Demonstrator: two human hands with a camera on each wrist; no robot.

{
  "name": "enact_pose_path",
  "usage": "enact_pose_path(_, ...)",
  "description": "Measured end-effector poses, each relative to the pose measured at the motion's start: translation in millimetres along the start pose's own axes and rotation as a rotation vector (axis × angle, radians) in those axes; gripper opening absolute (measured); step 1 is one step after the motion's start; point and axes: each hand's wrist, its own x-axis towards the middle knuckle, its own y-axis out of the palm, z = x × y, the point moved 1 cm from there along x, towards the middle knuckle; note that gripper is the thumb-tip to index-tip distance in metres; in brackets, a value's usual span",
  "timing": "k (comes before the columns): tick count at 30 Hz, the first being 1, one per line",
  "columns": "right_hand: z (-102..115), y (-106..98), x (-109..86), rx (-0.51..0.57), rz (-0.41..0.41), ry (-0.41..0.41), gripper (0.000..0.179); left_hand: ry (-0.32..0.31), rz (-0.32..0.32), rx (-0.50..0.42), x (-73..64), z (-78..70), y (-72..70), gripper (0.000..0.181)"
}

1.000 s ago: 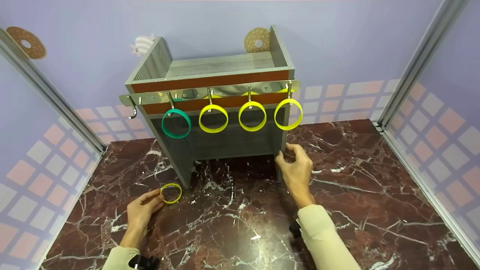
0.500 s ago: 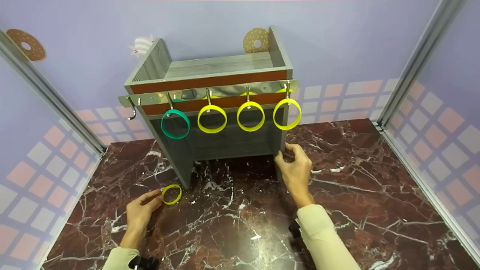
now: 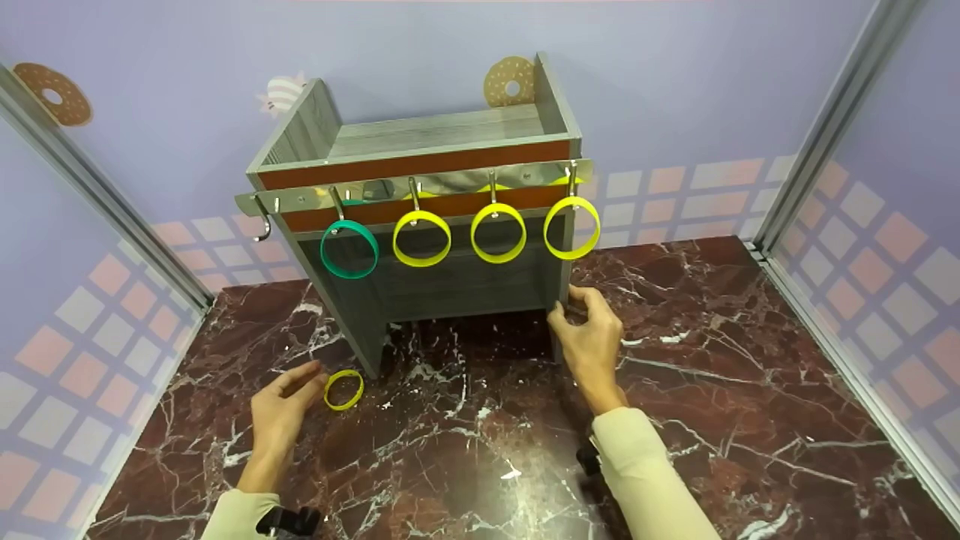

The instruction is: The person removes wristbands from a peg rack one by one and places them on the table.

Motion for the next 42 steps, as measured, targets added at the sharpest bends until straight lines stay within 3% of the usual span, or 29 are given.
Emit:
enact_pose_path(7,37,-2,-3.3,0.017,0.004,0.010,0.015,0.062,0.035,-0.170,-2.5,-27.3,11.9,0.029)
enact_pose_path(21,43,-1,-6.4,-0.015,-0.021,0.016,0.015,0.188,0.128,-0.390,-12.0,-89.2,30.8,0.027)
enact_pose_path(30,42,-1,-5.2,0.009,-0.025,0.012,0.014,0.278,0.173,-0.445,-10.5,-124.0,39.2,0.029)
enact_pose_path(42,39,0,-3.9,-0.017,-0.027,0.008,0.015,0.301,0.190,-0.503,-6.5,-146.0,50.9,0.026)
